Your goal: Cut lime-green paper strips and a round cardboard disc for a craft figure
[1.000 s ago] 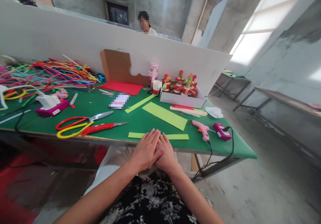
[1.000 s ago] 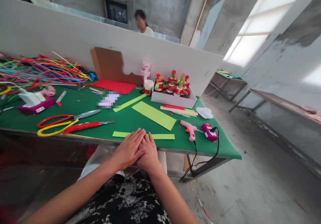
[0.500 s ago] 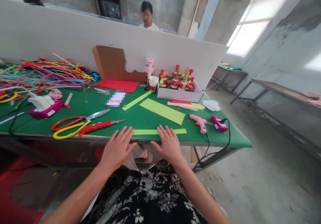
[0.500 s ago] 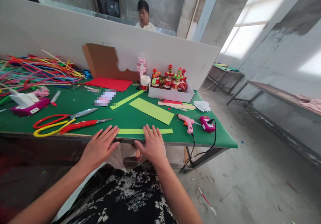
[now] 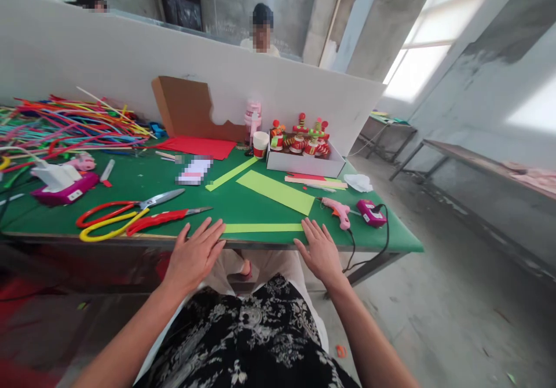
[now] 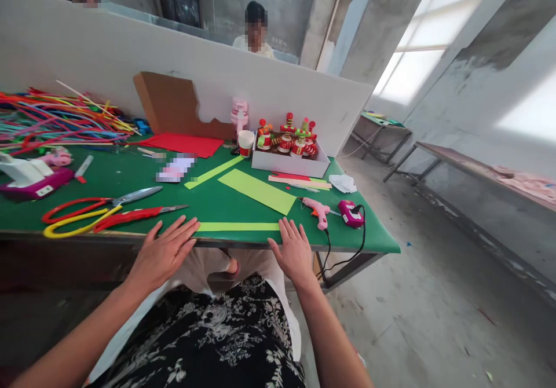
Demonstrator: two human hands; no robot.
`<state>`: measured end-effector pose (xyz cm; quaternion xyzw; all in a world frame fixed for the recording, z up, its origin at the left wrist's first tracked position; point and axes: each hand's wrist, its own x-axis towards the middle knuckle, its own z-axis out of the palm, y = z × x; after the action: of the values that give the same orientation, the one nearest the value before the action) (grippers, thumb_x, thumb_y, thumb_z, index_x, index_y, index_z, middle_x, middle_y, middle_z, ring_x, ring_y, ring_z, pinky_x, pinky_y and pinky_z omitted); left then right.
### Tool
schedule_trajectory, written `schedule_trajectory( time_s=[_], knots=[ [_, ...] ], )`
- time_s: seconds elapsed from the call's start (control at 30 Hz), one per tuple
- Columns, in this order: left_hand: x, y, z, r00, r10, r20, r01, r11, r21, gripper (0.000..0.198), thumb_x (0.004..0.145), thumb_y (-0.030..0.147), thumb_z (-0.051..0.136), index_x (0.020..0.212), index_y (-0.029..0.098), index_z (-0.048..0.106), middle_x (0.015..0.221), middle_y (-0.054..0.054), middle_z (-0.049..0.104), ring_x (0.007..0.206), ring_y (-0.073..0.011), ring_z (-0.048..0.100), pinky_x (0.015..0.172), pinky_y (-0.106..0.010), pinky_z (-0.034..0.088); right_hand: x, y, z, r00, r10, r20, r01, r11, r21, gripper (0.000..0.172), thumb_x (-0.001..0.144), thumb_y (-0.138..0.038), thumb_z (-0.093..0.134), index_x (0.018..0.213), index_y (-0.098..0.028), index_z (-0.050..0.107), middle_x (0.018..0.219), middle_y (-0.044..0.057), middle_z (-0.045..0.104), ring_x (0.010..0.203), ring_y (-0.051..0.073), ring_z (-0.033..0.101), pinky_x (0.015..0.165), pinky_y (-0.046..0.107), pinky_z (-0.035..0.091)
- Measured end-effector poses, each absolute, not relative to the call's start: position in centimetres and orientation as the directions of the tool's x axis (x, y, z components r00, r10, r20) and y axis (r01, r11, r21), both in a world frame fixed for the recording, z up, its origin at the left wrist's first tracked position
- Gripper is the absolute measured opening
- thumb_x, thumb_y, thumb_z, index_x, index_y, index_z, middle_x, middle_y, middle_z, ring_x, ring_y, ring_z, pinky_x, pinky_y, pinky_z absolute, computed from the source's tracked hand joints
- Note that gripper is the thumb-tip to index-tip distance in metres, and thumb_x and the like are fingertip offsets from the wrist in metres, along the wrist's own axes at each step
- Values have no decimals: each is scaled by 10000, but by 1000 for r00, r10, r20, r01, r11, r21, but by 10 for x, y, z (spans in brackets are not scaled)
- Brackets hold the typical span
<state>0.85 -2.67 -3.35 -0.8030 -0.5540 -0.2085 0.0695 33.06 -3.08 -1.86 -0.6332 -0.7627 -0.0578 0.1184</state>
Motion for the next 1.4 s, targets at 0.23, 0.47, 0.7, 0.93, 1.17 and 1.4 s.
schedule_trajectory(
  time_s=[0.23,0.47,0.7,0.93,1.17,1.4],
  knots=[
    [-10,-45,-24,161,845,510,973,-222,60,509,1007,372,311,1244,88,661,1291,-182,682,1306,-365,550,1078,-552,332,331,-30,-22,-172,949,265,977,199,-77,621,1018,-490,367,1473,-80,471,1534,143,458,1441,297,414,1204,468,255],
    [-5,-38,-18,350,768,537,911,-412,-4,517,997,420,405,1409,127,515,1455,-139,568,1379,-326,476,997,-459,390,331,-28,-22,-173,945,276,969,214,-125,644,1005,-502,395,1501,-92,430,1538,151,456,1442,307,410,1207,490,244],
    [10,-24,-33,435,635,638,847,-529,-51,297,977,191,456,1137,202,707,1151,-74,761,1082,-248,653,910,-398,417,314,-57,-13,-1,872,489,830,273,-486,596,927,-549,519,1367,-154,595,1482,186,523,1426,369,408,1165,599,286],
    [49,-75,-31,452,589,670,786,-618,12,224,959,273,549,1088,193,713,1016,-82,764,879,-224,630,760,-358,419,228,-83,-29,-182,945,-273,-358,-322,-877,543,734,-651,746,1019,-190,725,970,99,769,794,188,710,754,313,550],
    [34,-95,-41,-46,999,3,337,13,941,580,870,717,412,1014,206,645,981,-82,727,849,-226,657,699,-325,520,228,-70,-43,-79,928,-365,-525,-350,-775,412,655,-533,838,775,-154,730,751,71,744,721,174,659,742,302,513],
    [61,-83,-40,220,909,-355,174,321,931,560,577,749,671,661,195,684,644,-41,699,642,-196,584,671,-306,478,215,-75,-46,-168,919,-355,-469,-392,-792,420,613,-550,842,727,-160,735,747,64,754,867,239,710,822,339,526]
  ],
)
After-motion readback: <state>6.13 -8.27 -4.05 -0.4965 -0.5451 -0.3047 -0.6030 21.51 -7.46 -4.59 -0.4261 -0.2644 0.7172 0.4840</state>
